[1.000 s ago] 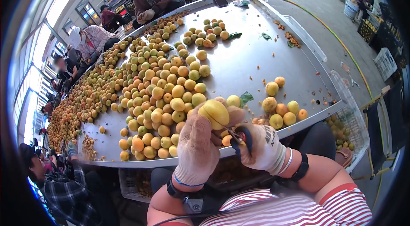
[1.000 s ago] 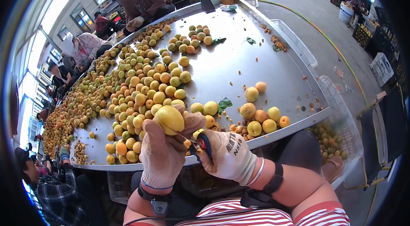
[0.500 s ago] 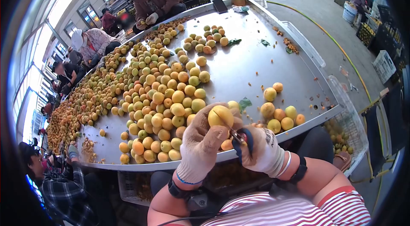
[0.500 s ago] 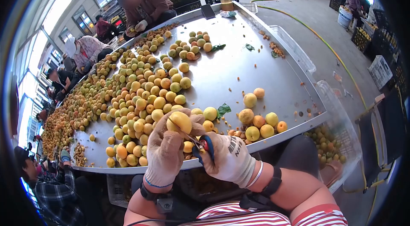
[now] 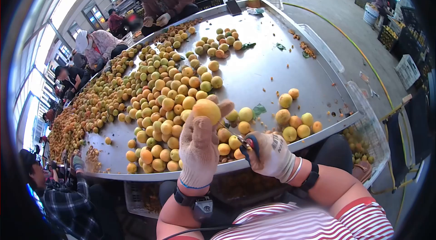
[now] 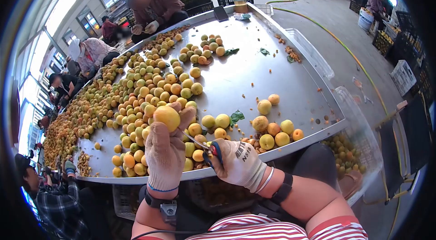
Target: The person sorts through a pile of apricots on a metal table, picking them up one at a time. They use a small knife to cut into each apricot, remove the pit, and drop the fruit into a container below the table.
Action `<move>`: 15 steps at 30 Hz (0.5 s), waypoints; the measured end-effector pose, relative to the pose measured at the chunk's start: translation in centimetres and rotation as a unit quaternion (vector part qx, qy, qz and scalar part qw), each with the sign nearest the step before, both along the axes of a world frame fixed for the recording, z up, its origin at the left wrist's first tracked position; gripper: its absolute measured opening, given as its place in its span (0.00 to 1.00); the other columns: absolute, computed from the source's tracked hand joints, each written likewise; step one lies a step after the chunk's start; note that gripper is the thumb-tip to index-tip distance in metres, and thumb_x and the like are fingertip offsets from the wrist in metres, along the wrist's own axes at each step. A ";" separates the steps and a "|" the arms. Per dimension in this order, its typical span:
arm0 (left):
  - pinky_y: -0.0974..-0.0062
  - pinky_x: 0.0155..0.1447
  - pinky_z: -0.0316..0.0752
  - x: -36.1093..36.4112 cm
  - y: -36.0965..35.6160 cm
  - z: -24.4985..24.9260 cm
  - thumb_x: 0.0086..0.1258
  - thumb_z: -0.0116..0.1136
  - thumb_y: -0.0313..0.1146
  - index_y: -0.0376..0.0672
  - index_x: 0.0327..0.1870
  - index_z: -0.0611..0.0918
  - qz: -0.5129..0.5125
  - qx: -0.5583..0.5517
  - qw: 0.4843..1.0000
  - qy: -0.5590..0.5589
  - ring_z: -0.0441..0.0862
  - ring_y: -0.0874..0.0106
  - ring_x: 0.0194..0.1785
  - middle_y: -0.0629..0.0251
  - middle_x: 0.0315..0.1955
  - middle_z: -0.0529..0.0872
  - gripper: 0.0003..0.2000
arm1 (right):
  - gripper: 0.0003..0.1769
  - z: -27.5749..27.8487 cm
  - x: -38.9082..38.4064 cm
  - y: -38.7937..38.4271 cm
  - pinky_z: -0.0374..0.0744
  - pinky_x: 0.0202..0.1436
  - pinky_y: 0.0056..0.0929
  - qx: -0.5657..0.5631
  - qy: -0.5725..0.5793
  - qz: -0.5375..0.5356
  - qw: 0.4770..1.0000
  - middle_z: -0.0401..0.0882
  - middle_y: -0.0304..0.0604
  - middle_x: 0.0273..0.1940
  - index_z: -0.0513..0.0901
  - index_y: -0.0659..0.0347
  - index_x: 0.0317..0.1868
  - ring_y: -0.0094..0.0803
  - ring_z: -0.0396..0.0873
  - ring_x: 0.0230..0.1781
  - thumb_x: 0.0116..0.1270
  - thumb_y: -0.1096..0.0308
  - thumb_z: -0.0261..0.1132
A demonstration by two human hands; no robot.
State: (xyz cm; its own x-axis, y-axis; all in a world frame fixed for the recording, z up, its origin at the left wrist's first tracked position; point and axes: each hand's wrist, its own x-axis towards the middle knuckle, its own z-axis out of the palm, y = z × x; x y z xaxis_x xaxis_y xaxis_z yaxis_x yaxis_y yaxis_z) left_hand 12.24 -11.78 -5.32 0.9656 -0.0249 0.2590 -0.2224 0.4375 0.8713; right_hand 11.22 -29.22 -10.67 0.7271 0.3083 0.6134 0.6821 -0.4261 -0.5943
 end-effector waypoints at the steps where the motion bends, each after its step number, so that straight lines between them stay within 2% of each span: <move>1: 0.72 0.67 0.72 0.2 0.3 0.1 0.79 0.55 0.44 0.31 0.67 0.72 0.025 -0.010 0.999 -0.046 0.78 0.69 0.64 0.53 0.60 0.82 0.26 | 0.09 -0.1 0.1 0.2 0.77 0.26 0.44 -0.016 0.019 0.005 1.000 0.78 0.49 0.26 0.75 0.62 0.42 0.51 0.79 0.24 0.67 0.71 0.66; 5: 0.77 0.62 0.72 -0.1 1.5 0.8 0.77 0.58 0.45 0.31 0.69 0.72 0.090 0.121 0.986 -0.076 0.78 0.73 0.58 0.58 0.58 0.82 0.29 | 0.07 -0.4 0.2 0.3 0.77 0.26 0.43 -0.011 0.091 0.007 0.996 0.79 0.51 0.25 0.76 0.63 0.44 0.52 0.81 0.27 0.69 0.71 0.64; 7: 0.77 0.62 0.72 -0.3 1.6 0.8 0.75 0.59 0.42 0.30 0.68 0.73 0.097 0.144 0.981 -0.089 0.78 0.75 0.57 0.58 0.59 0.81 0.28 | 0.06 0.0 0.2 0.0 0.78 0.27 0.38 0.152 0.220 0.036 0.963 0.78 0.49 0.23 0.78 0.64 0.46 0.46 0.81 0.25 0.73 0.71 0.61; 8: 0.76 0.61 0.73 -0.6 1.5 0.5 0.75 0.59 0.40 0.30 0.68 0.73 0.094 0.171 0.977 -0.090 0.78 0.75 0.56 0.59 0.58 0.81 0.27 | 0.06 -0.1 0.1 0.0 0.78 0.32 0.32 0.240 0.309 0.061 0.918 0.81 0.47 0.27 0.79 0.65 0.47 0.33 0.81 0.28 0.76 0.72 0.58; 9: 0.75 0.59 0.74 -0.8 1.0 0.1 0.75 0.59 0.38 0.30 0.67 0.73 0.087 0.194 0.973 -0.095 0.78 0.75 0.55 0.59 0.57 0.81 0.26 | 0.08 0.6 -0.1 0.3 0.78 0.41 0.26 0.329 0.391 0.066 0.857 0.83 0.43 0.36 0.79 0.66 0.51 0.22 0.78 0.37 0.77 0.72 0.58; 10: 0.74 0.58 0.75 -0.8 0.2 -0.3 0.75 0.59 0.36 0.29 0.67 0.73 0.079 0.214 0.968 -0.104 0.78 0.75 0.55 0.59 0.56 0.82 0.25 | 0.10 0.5 -0.2 0.4 0.78 0.45 0.25 0.361 0.393 0.067 0.843 0.83 0.42 0.40 0.78 0.66 0.54 0.21 0.78 0.41 0.77 0.71 0.59; 11: 0.70 0.50 0.78 -0.7 -0.7 -0.7 0.74 0.60 0.41 0.31 0.64 0.75 0.125 0.288 0.931 -0.186 0.83 0.69 0.44 0.59 0.44 0.85 0.25 | 0.13 0.4 -0.1 0.4 0.78 0.48 0.23 0.393 0.393 0.070 0.829 0.83 0.40 0.45 0.77 0.66 0.57 0.20 0.77 0.45 0.78 0.70 0.60; 12: 0.67 0.47 0.79 -0.5 -1.0 -0.5 0.74 0.59 0.44 0.33 0.61 0.77 0.134 0.381 0.885 -0.233 0.84 0.63 0.39 0.58 0.40 0.85 0.24 | 0.18 0.9 -0.2 0.5 0.77 0.51 0.21 0.428 0.360 0.111 0.822 0.82 0.37 0.48 0.74 0.66 0.63 0.20 0.77 0.46 0.77 0.67 0.62; 13: 0.64 0.43 0.79 -0.4 -1.1 -0.4 0.73 0.59 0.47 0.34 0.58 0.78 0.146 0.471 0.825 -0.275 0.84 0.57 0.35 0.56 0.35 0.85 0.23 | 0.19 1.5 -0.1 0.5 0.77 0.52 0.20 0.421 0.303 0.126 0.846 0.81 0.37 0.49 0.73 0.66 0.63 0.19 0.76 0.47 0.78 0.67 0.62; 15: 0.59 0.39 0.77 -0.3 -2.2 -1.1 0.73 0.57 0.50 0.38 0.52 0.79 0.167 0.489 0.800 -0.305 0.82 0.49 0.34 0.51 0.33 0.85 0.22 | 0.19 1.4 0.2 0.6 0.77 0.52 0.19 0.406 0.245 0.120 0.872 0.81 0.38 0.49 0.74 0.66 0.63 0.18 0.76 0.48 0.77 0.66 0.63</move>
